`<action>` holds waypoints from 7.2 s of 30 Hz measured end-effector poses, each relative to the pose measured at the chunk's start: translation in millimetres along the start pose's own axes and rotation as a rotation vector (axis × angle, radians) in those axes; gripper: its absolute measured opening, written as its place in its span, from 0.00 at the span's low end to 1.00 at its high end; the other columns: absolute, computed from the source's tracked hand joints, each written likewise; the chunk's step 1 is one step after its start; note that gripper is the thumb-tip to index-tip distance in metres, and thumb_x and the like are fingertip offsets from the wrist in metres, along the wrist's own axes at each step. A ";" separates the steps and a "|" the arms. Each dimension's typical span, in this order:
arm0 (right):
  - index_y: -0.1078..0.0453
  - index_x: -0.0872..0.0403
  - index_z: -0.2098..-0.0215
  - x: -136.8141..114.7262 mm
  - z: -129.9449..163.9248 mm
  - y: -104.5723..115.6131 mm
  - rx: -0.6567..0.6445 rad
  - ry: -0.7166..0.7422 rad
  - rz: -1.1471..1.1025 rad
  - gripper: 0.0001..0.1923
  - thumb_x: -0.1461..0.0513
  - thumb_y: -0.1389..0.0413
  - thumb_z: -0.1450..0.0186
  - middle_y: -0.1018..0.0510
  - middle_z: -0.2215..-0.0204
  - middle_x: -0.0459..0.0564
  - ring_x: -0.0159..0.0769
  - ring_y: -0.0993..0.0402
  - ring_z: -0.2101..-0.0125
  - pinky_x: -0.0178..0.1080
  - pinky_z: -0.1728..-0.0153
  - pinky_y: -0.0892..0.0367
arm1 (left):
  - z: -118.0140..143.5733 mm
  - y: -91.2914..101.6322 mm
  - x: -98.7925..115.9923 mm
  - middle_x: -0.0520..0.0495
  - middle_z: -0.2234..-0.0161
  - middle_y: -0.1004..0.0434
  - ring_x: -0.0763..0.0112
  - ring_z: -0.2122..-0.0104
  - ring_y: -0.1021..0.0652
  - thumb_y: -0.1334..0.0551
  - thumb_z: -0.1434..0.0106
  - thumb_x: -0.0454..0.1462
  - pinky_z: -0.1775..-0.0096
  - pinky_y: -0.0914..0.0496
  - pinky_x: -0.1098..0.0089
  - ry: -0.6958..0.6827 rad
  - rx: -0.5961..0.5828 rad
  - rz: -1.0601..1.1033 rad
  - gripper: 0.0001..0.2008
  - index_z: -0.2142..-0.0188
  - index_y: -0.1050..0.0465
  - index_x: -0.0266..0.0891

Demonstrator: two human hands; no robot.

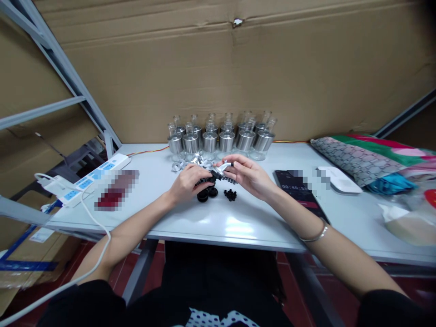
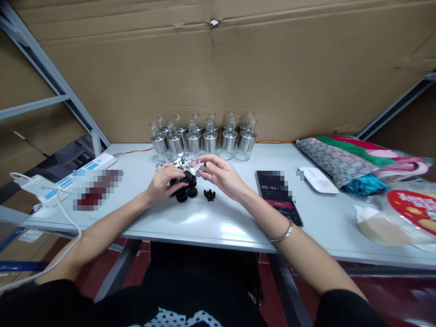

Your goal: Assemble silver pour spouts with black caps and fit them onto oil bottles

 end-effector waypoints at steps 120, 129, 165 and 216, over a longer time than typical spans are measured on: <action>0.37 0.53 0.74 -10.1 10.5 8.4 0.212 0.343 0.562 0.15 0.55 0.37 0.44 0.24 0.63 0.52 0.36 0.25 0.65 0.42 0.65 0.25 | 14.8 -13.7 -34.9 0.45 0.66 0.26 0.69 0.66 0.25 0.54 0.31 0.40 0.61 0.32 0.67 0.378 -0.238 0.132 0.12 0.60 0.36 0.38; 0.37 0.52 0.73 -19.1 14.7 2.3 0.216 0.473 0.720 0.10 0.59 0.41 0.40 0.24 0.63 0.52 0.36 0.26 0.64 0.40 0.67 0.26 | 16.3 -19.4 -31.5 0.46 0.67 0.26 0.69 0.67 0.26 0.54 0.32 0.38 0.61 0.32 0.67 0.389 -0.303 0.137 0.11 0.60 0.36 0.37; 0.36 0.50 0.68 -15.7 18.3 -20.4 0.017 0.559 1.072 0.01 0.62 0.47 0.38 0.25 0.71 0.49 0.33 0.30 0.72 0.37 0.72 0.32 | 10.4 -17.2 -26.7 0.45 0.69 0.27 0.67 0.68 0.28 0.58 0.31 0.41 0.60 0.33 0.65 0.348 -0.346 0.073 0.17 0.65 0.35 0.37; 0.33 0.53 0.68 -23.5 29.1 -35.8 0.039 0.933 1.391 0.06 0.67 0.49 0.35 0.24 0.70 0.51 0.31 0.29 0.71 0.32 0.72 0.32 | 7.8 -8.0 -21.0 0.45 0.65 0.22 0.73 0.70 0.24 0.39 0.39 0.37 0.63 0.29 0.69 0.311 -0.068 0.264 0.08 0.60 0.29 0.36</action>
Point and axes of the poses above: each hand's wrist, its own z-axis away from the middle knuckle, its own y-axis out of the back of the hand, x = y × z, the point moved 7 cm from there along -z, towards the middle knuckle
